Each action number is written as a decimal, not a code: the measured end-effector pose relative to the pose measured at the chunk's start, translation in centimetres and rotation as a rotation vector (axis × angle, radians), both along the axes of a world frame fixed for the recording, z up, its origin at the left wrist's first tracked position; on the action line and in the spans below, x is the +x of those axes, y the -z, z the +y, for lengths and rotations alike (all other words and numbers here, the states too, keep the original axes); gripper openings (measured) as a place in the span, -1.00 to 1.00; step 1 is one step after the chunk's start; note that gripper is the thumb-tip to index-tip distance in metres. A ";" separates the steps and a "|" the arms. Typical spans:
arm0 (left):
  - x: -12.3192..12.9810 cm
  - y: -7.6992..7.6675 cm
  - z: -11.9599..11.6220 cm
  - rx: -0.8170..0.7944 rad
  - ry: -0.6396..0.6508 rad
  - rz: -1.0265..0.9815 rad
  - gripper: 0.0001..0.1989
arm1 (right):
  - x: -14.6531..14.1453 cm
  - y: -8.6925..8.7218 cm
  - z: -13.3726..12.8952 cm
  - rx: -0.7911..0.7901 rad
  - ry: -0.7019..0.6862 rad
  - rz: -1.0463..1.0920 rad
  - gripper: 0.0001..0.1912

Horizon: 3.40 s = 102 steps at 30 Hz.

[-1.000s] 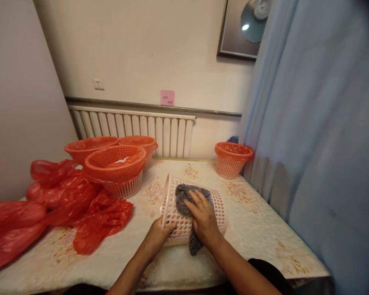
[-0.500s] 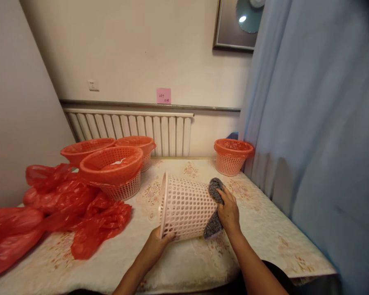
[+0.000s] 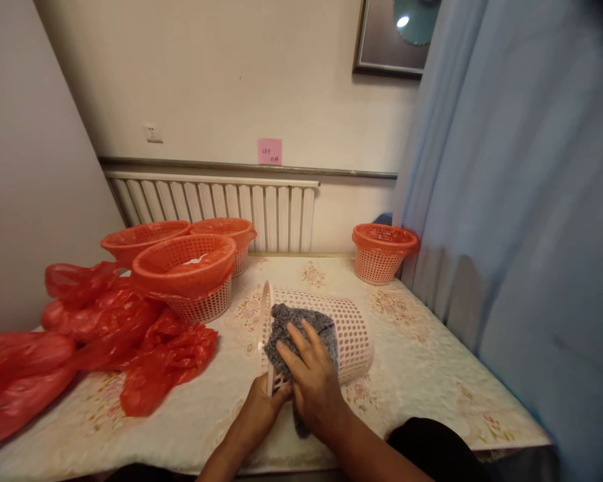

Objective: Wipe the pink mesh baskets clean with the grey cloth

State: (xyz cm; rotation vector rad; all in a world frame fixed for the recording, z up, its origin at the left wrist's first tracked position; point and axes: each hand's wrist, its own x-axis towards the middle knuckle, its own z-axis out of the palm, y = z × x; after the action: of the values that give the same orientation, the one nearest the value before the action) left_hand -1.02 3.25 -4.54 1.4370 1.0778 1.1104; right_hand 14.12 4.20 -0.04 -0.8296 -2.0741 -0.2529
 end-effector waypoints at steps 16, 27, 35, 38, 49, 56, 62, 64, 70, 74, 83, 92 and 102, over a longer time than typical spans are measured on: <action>-0.5 -0.5 0.8 -0.032 -0.065 0.052 -0.62 | 10.1 3.2 7.2 -0.176 0.558 0.262 -0.39; -0.7 0.5 0.8 0.025 0.071 0.121 -0.60 | 6.7 2.6 5.3 -0.088 0.349 0.251 -0.31; 0.2 -0.6 0.1 0.007 0.005 0.022 -0.65 | -0.2 2.0 -1.1 0.085 0.031 0.029 -0.47; 0.1 -0.7 0.2 -0.043 -0.017 -0.052 -0.62 | 0.1 2.0 -0.4 0.111 0.070 0.046 -0.50; 0.1 -1.8 1.2 -0.109 -0.091 -0.043 -0.56 | 8.5 3.3 6.5 -0.102 0.477 0.319 -0.38; -0.6 -0.4 0.8 -0.034 -0.024 0.039 -0.58 | 9.6 4.0 7.4 -0.119 0.578 0.349 -0.41; -1.0 -0.2 0.5 0.032 0.098 0.104 -0.61 | 9.4 4.1 7.4 -0.108 0.599 0.372 -0.41; -1.0 -0.3 0.3 0.034 0.097 0.124 -0.62 | 9.2 3.9 7.1 -0.110 0.561 0.351 -0.39; -0.9 -0.3 -0.8 0.025 0.088 0.123 -0.63 | 7.0 1.4 5.4 -0.106 0.313 0.258 -0.32; -0.7 -0.2 -1.5 0.023 0.094 0.119 -0.62 | 4.1 -1.1 3.2 -0.093 0.098 0.177 -0.27; -0.3 -1.0 -1.0 -0.050 0.015 -0.041 -0.61 | -0.7 1.2 -2.8 0.034 0.070 0.091 -0.46; -0.4 -2.6 0.2 -0.098 0.046 -0.066 -0.54 | 3.2 2.5 1.3 0.017 0.240 0.158 -0.41; -0.7 -1.7 0.5 -0.075 -0.051 0.036 -0.55 | 9.8 4.2 5.9 -0.101 0.543 0.337 -0.40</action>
State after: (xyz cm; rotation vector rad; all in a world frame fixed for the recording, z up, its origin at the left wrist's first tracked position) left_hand -1.71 3.75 -2.82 1.3819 1.1751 1.0730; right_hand 23.89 10.07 -4.28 -1.3898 -1.5304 -0.2777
